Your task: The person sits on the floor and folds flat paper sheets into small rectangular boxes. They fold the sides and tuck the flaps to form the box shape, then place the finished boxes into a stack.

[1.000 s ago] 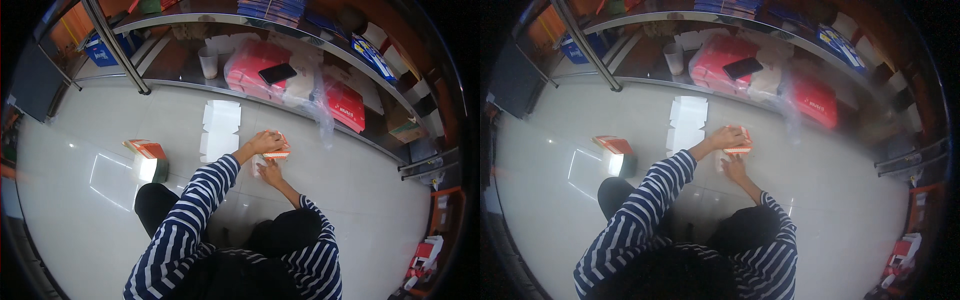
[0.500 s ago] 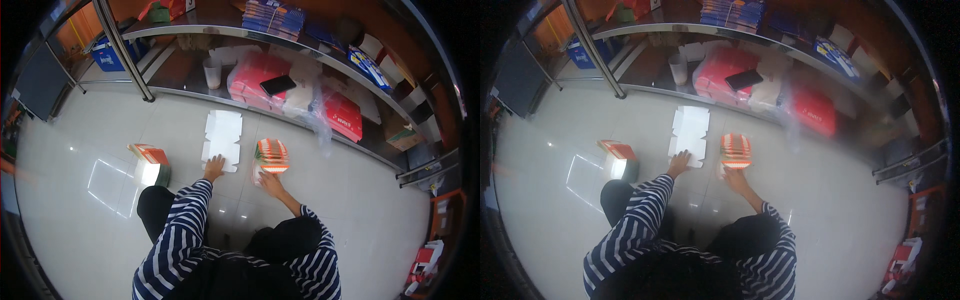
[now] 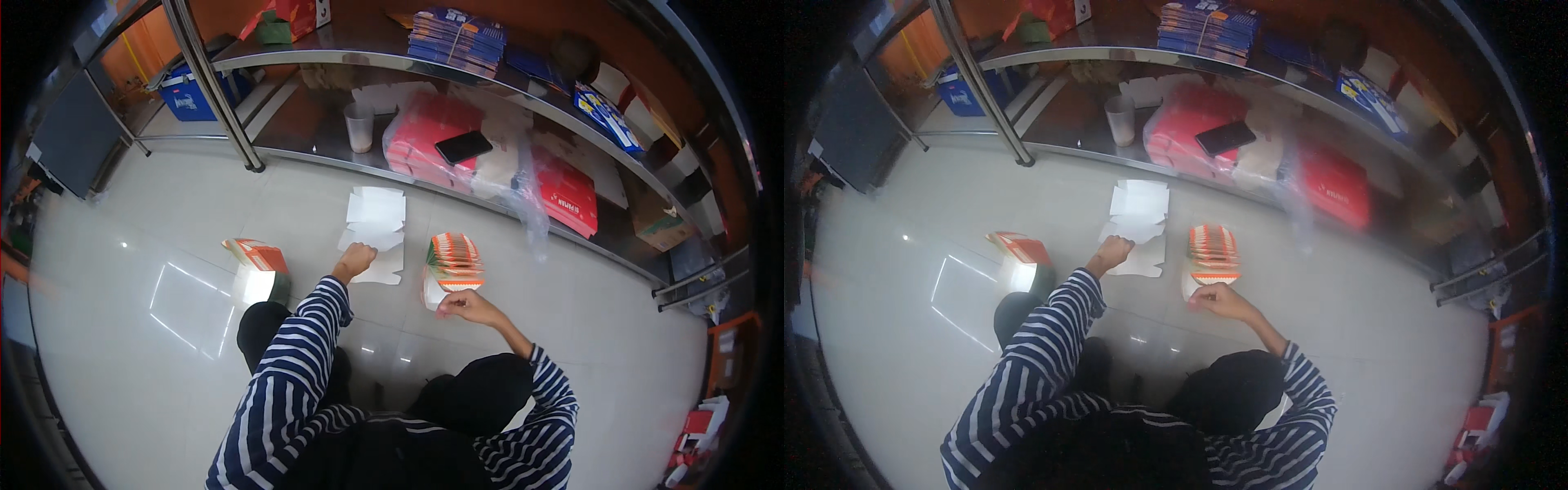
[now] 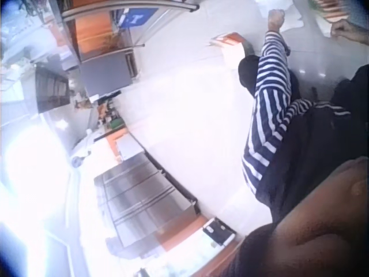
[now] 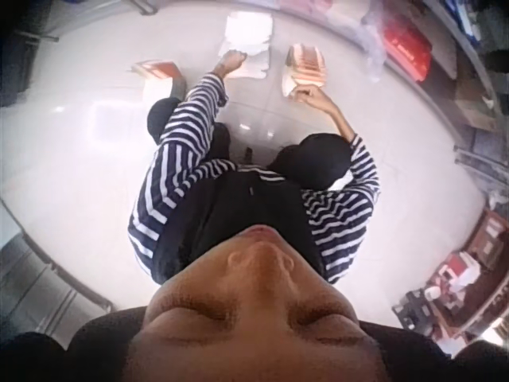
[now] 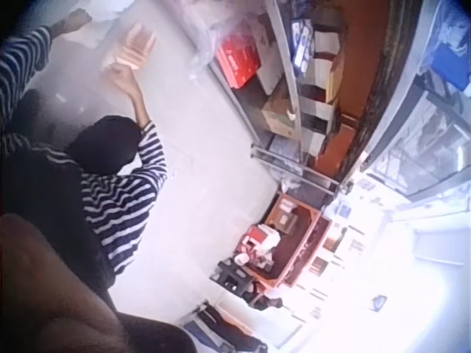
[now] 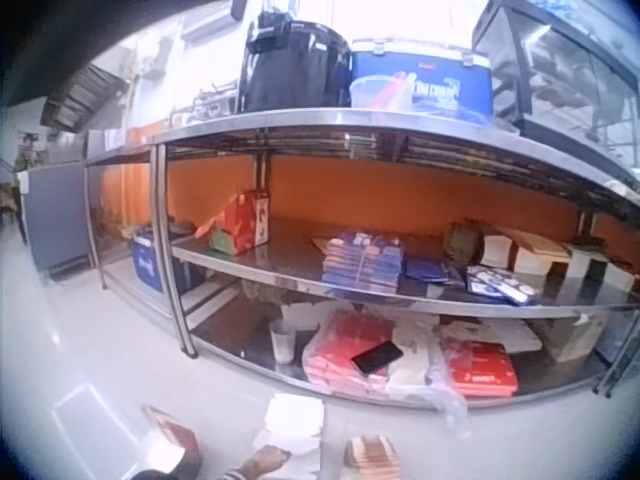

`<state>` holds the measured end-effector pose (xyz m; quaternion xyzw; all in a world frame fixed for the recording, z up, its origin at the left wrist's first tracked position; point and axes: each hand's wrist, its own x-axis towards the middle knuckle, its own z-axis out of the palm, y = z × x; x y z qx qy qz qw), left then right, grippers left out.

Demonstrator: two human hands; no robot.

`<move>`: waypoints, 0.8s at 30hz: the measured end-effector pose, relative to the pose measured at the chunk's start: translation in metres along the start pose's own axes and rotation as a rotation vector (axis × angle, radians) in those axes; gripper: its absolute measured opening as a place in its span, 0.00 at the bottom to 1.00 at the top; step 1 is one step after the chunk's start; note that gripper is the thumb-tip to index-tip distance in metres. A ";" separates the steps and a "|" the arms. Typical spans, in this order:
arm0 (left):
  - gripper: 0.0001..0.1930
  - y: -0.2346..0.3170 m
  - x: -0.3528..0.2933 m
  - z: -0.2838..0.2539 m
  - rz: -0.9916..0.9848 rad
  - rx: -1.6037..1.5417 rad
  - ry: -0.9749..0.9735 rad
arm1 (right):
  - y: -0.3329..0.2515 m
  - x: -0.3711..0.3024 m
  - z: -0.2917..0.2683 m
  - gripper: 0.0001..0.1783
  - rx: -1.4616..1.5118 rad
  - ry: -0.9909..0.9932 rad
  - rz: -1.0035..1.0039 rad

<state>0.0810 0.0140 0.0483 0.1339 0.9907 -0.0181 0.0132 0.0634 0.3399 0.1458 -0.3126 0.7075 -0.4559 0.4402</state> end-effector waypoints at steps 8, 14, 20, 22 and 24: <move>0.11 -0.030 0.020 -0.071 -0.217 -0.300 0.160 | -0.094 0.026 -0.028 0.15 -0.220 0.017 -0.216; 0.13 -0.088 0.023 -0.129 -0.073 -0.797 0.476 | -0.133 0.062 -0.028 0.14 -0.224 0.421 -0.333; 0.13 -0.096 0.020 -0.136 -0.327 -0.848 0.390 | -0.126 0.121 -0.024 0.13 -0.542 0.647 -0.467; 0.14 -0.097 0.019 -0.133 -0.258 -1.078 0.433 | -0.112 0.133 -0.020 0.14 -0.543 0.618 -0.432; 0.14 -0.101 0.017 -0.128 -0.269 -1.313 0.293 | -0.099 0.143 -0.018 0.14 -0.491 0.563 -0.368</move>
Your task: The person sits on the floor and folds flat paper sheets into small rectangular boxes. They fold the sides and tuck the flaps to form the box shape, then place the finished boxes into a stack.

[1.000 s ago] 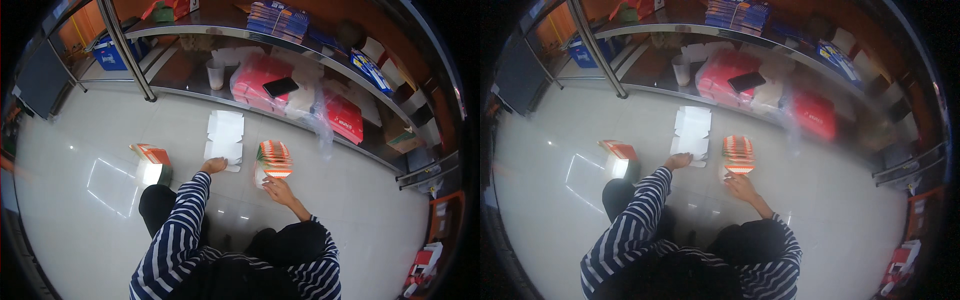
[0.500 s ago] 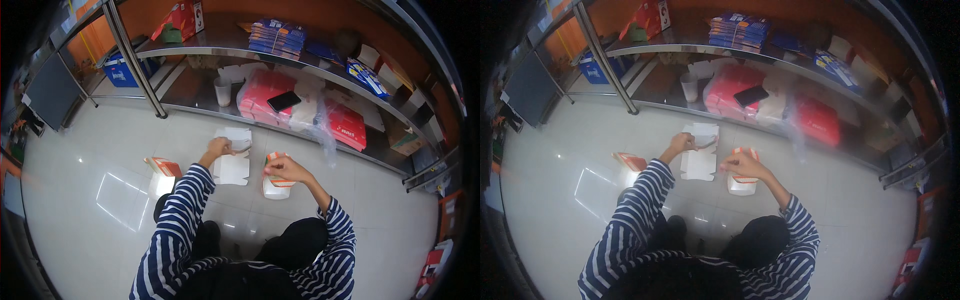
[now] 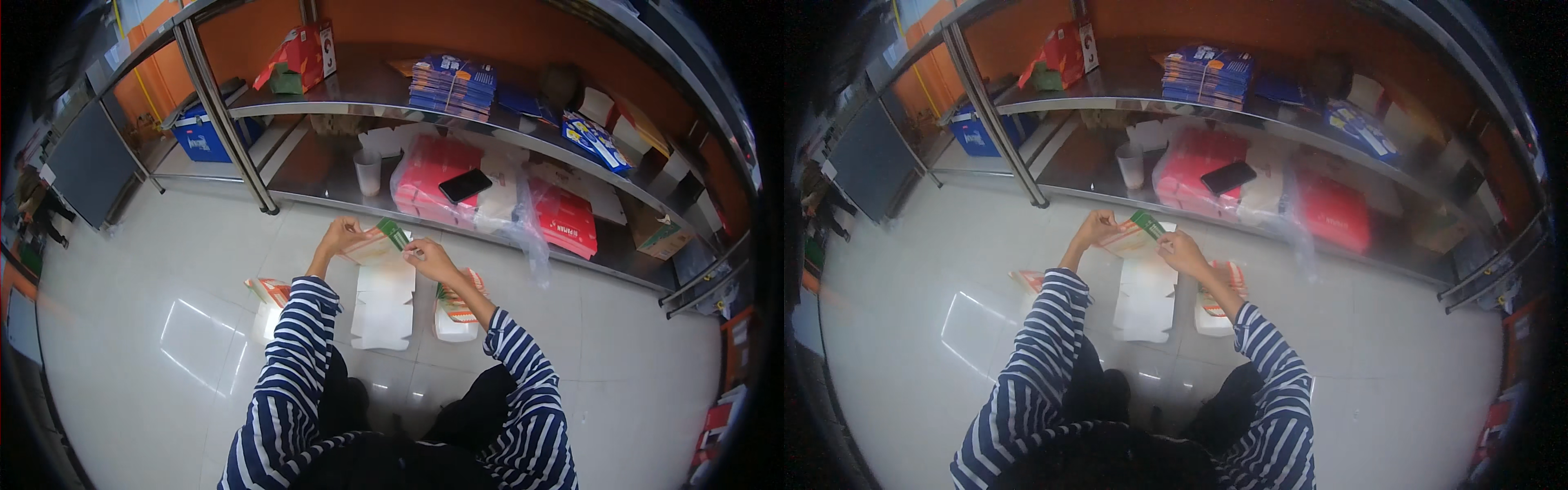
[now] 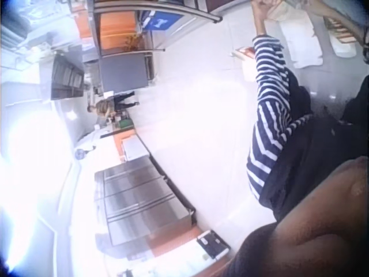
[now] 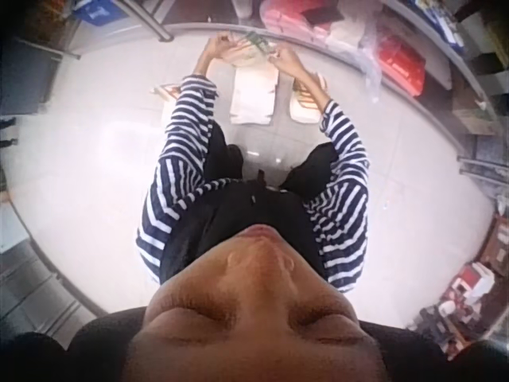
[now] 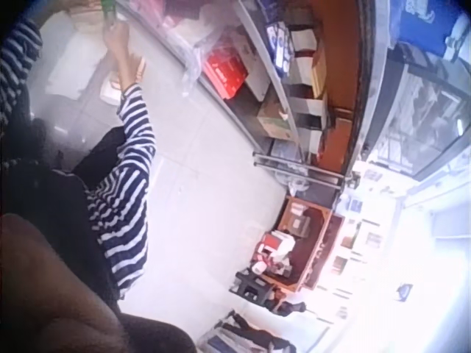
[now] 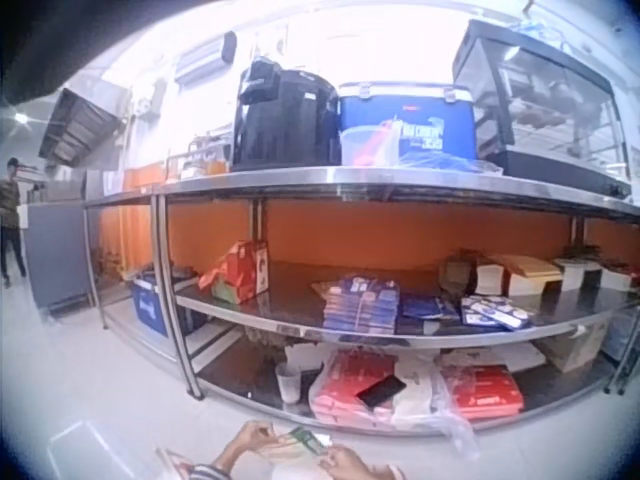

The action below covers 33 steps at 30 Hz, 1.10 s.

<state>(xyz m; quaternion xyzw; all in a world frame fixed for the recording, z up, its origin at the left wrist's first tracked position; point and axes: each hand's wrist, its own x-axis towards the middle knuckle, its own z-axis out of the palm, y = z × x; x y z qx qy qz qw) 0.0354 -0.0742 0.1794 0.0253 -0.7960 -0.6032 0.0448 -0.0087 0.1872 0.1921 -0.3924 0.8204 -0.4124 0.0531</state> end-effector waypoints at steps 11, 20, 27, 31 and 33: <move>0.10 0.035 -0.002 0.003 0.004 0.095 -0.014 | -0.001 -0.009 -0.003 0.21 0.057 0.261 0.155; 0.12 0.160 -0.066 0.055 0.400 0.124 0.459 | -0.070 -0.018 -0.045 0.16 0.609 0.336 0.162; 0.13 0.172 -0.084 0.089 0.452 -0.080 0.504 | -0.119 -0.054 -0.072 0.10 -0.141 0.777 -0.436; 0.13 0.185 -0.093 0.100 0.457 -0.124 0.456 | -0.123 -0.066 -0.084 0.13 -0.240 0.790 -0.497; 0.13 0.188 -0.094 0.104 0.429 -0.082 0.475 | -0.123 -0.069 -0.086 0.14 -0.226 0.780 -0.491</move>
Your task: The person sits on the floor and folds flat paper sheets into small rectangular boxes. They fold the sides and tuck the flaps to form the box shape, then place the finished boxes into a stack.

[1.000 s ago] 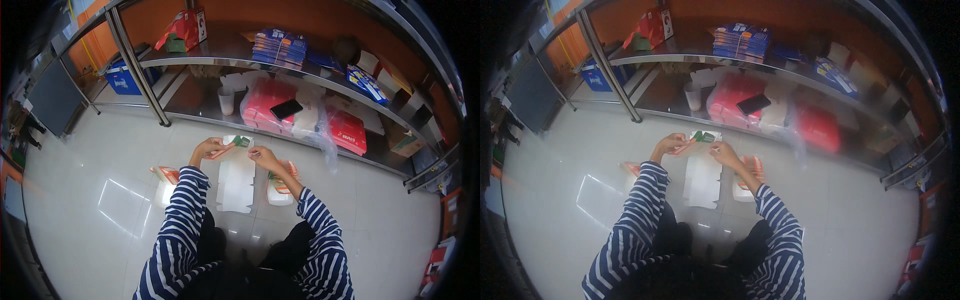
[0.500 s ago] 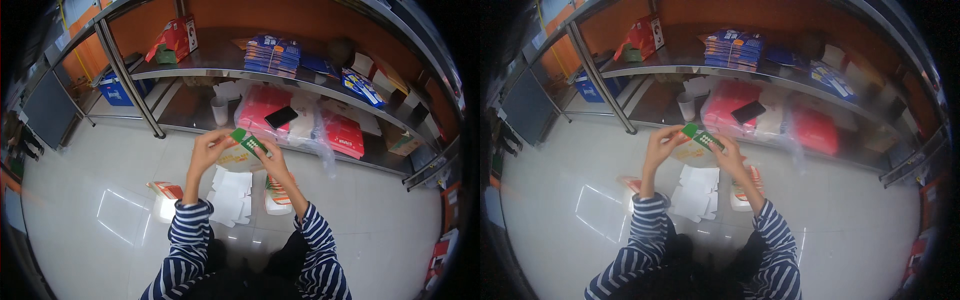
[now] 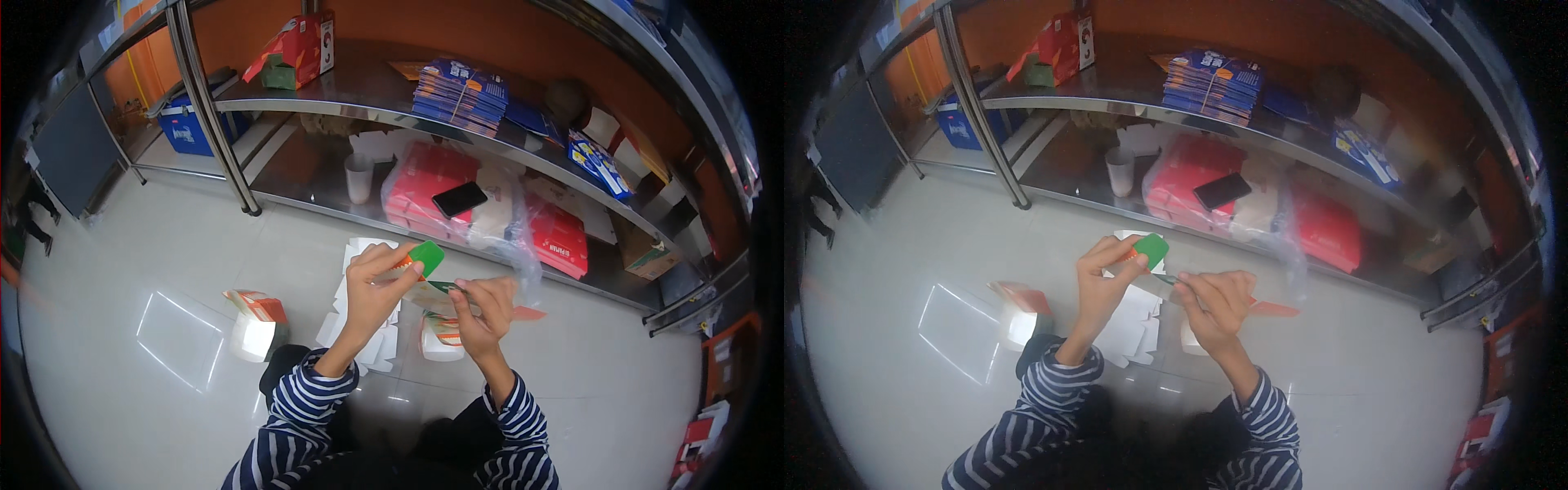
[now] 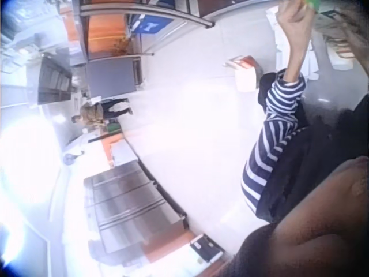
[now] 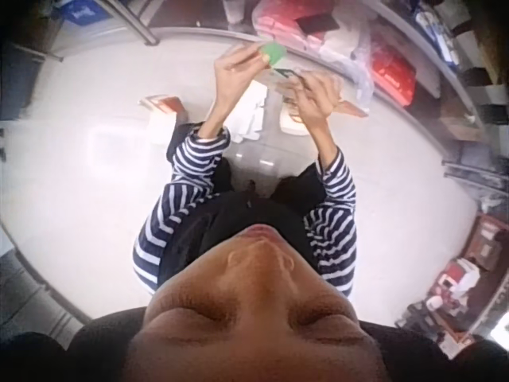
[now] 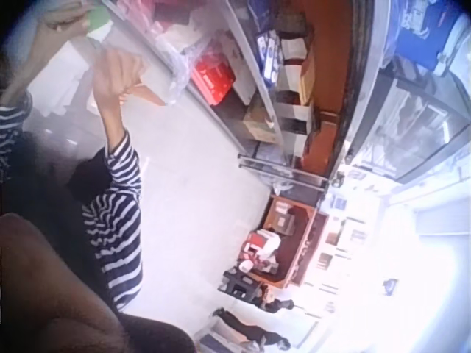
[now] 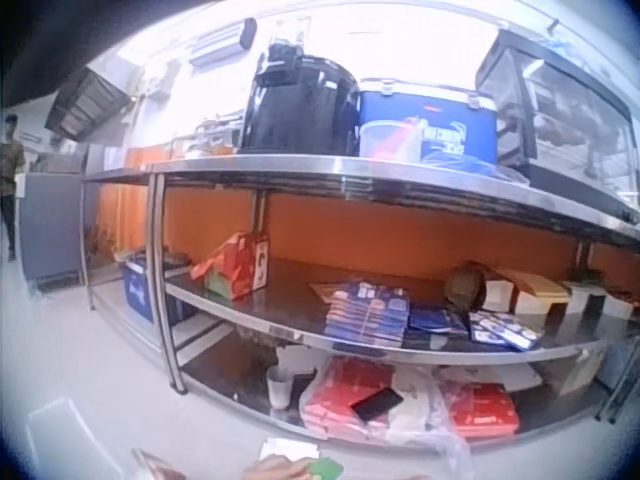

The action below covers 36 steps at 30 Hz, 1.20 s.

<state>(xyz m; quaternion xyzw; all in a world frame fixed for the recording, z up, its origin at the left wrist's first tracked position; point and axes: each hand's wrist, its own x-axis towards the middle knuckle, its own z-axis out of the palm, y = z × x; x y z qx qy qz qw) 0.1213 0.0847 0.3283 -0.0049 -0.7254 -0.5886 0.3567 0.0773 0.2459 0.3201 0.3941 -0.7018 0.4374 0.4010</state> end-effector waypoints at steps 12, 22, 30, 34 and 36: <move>0.12 0.005 0.000 -0.003 0.191 -0.051 -0.485 | -0.015 -0.016 -0.023 0.15 -0.295 -0.056 -0.158; 0.14 0.003 -0.004 -0.001 0.250 0.086 -0.562 | -0.009 -0.025 -0.023 0.15 -0.282 -0.087 -0.146; 0.16 -0.004 -0.001 -0.002 0.280 0.117 -0.624 | -0.003 -0.027 -0.023 0.15 -0.288 -0.198 -0.114; 0.16 -0.009 0.000 0.000 0.245 0.094 -0.658 | -0.004 -0.028 -0.023 0.15 -0.333 -0.175 -0.191; 0.15 -0.011 0.001 0.000 0.228 0.082 -0.680 | -0.004 -0.027 -0.023 0.15 -0.343 -0.159 -0.208</move>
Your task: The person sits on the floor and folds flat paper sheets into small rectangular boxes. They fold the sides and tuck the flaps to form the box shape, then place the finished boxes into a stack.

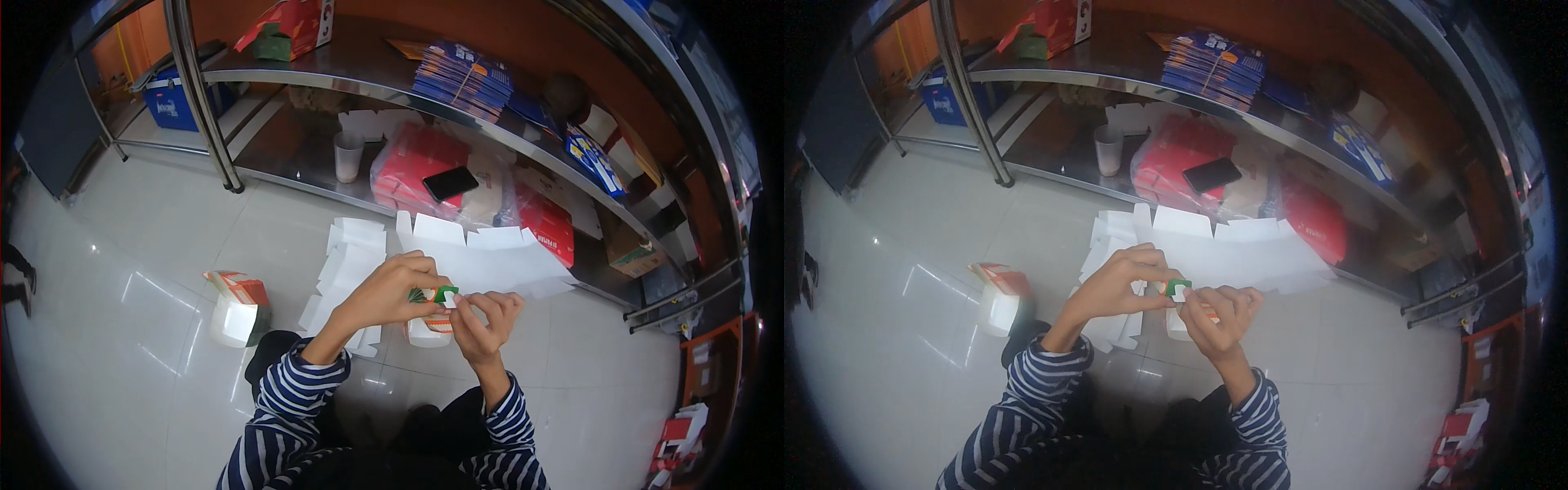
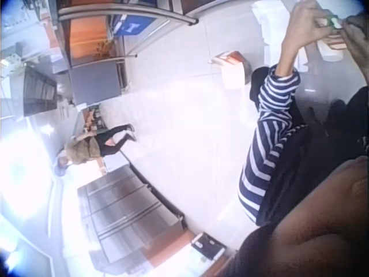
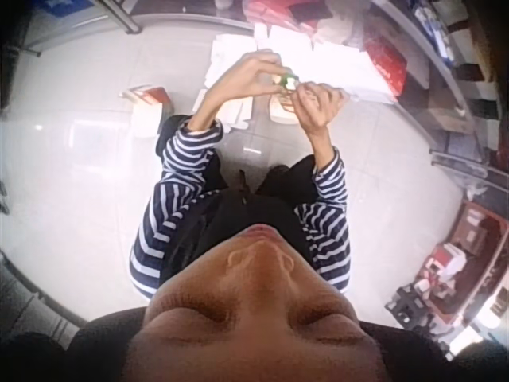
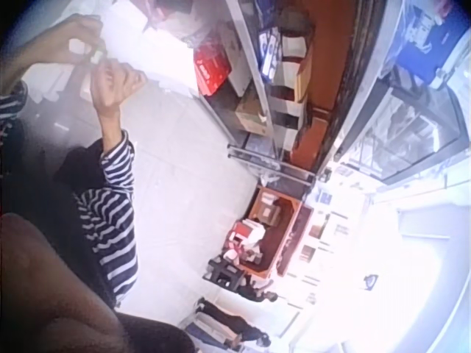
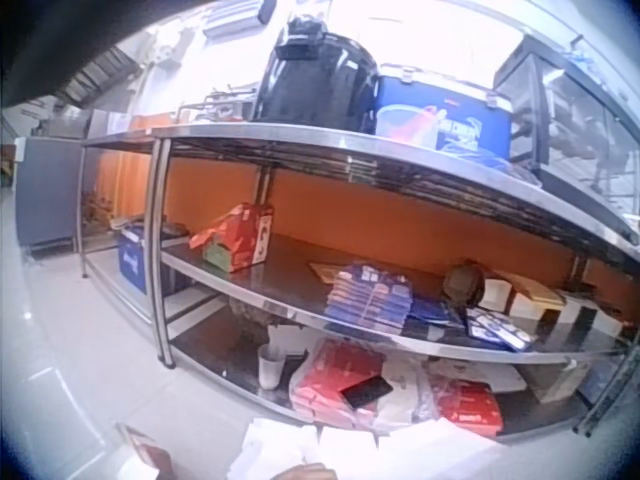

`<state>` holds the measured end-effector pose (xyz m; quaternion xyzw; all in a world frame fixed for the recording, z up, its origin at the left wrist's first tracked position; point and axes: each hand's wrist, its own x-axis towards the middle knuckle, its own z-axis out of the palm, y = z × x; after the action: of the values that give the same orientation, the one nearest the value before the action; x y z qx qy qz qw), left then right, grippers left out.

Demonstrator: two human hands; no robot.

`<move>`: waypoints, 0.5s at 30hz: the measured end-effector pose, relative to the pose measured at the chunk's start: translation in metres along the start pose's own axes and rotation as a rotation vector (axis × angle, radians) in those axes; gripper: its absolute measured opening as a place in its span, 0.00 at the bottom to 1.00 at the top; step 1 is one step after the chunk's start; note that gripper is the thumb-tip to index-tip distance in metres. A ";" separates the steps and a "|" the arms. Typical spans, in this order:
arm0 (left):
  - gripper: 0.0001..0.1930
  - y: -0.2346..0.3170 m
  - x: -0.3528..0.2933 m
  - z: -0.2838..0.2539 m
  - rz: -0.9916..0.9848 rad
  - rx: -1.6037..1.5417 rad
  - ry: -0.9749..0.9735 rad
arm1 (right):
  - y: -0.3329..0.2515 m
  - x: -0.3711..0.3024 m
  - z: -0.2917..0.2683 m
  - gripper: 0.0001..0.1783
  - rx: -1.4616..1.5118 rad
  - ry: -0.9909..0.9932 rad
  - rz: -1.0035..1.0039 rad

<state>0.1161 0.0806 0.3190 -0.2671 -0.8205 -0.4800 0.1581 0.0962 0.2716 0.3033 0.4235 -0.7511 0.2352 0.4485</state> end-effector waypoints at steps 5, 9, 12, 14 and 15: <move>0.14 -0.006 -0.001 -0.001 0.020 -0.021 -0.017 | 0.002 0.003 0.002 0.13 0.096 -0.116 0.078; 0.13 -0.008 -0.004 -0.002 0.017 0.022 -0.074 | 0.005 0.004 0.005 0.13 0.347 -0.223 0.309; 0.12 -0.009 -0.005 0.001 0.054 0.030 -0.124 | 0.008 0.006 0.004 0.16 0.751 -0.325 0.900; 0.11 -0.010 -0.004 0.001 0.027 0.096 -0.091 | 0.016 0.009 0.005 0.21 0.676 -0.463 0.841; 0.10 -0.012 -0.004 0.001 0.021 0.129 -0.069 | 0.020 0.010 0.004 0.23 0.609 -0.542 0.814</move>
<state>0.1119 0.0754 0.3081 -0.2814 -0.8519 -0.4148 0.1516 0.0751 0.2744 0.3106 0.2556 -0.8402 0.4775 -0.0286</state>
